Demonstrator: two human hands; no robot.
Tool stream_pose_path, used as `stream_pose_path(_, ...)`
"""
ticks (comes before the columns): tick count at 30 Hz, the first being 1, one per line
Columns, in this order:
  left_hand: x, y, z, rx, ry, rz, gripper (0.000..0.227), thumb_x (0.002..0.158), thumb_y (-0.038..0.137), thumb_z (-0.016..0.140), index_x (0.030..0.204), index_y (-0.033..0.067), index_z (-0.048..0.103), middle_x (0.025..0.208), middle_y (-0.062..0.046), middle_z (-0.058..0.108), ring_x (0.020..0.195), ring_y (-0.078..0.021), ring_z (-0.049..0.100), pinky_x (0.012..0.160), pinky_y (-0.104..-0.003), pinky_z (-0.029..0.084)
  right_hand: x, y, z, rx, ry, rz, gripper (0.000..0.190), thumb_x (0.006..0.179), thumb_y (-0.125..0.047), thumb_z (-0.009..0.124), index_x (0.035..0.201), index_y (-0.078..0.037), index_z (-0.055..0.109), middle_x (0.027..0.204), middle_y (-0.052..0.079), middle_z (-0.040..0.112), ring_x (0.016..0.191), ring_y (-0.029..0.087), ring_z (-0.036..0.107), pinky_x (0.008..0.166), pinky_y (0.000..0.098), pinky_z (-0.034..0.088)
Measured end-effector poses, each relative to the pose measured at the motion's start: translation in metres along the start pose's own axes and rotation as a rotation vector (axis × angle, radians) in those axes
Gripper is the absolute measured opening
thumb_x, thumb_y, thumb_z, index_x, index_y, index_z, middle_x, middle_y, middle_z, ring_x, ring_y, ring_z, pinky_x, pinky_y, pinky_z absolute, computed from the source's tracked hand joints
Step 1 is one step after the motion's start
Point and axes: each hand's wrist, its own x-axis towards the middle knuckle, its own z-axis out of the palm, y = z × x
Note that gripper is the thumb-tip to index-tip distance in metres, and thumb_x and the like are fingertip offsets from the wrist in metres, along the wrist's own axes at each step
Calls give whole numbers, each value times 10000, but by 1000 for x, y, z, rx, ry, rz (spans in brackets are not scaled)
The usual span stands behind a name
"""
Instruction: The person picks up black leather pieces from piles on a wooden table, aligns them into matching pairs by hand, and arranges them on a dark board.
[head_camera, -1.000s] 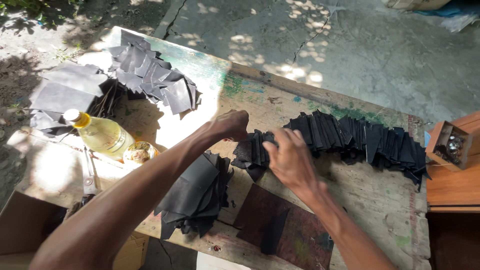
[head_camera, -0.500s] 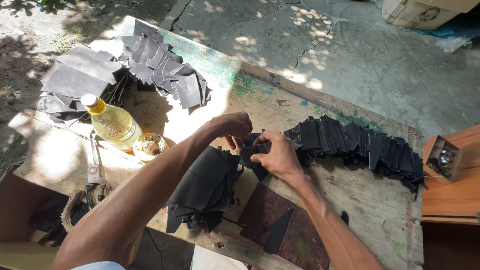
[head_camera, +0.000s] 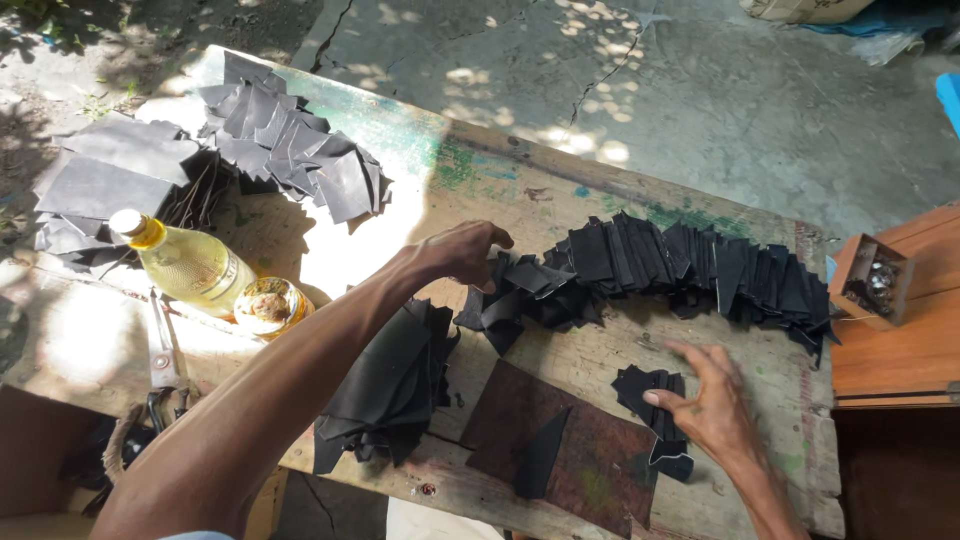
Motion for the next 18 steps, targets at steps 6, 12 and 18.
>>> stream_pose_path(6, -1, 27, 2, 71, -94, -113, 1085, 676, 263, 958, 1541, 83, 328, 1515, -308, 338, 1383, -436, 387, 1139, -446, 401, 11, -54, -1, 201, 204, -223, 314, 814, -124, 794, 1118, -91, 724, 1092, 71, 704, 995, 227, 654, 853, 378, 554)
stream_pose_path(12, -11, 34, 3, 158, -216, -228, 682, 683, 340, 934, 1159, -29, 615, 1254, -267, 618, 1169, -380, 649, 995, -408, 538, 39, -110, 26, 126, 186, -509, 408, 776, 1, 760, 1181, 7, 713, 1149, 158, 659, 1017, 293, 598, 882, 399, 525)
stream_pose_path(18, -8, 32, 16, -69, -208, -236, 384, 696, 304, 870, 775, -47, 735, 816, -166, 800, 797, -286, 830, 691, -400, 649, 11, -79, 9, 119, 247, -401, 266, 826, -3, 740, 1091, -28, 738, 1089, 109, 710, 1041, 279, 646, 889, 405, 549)
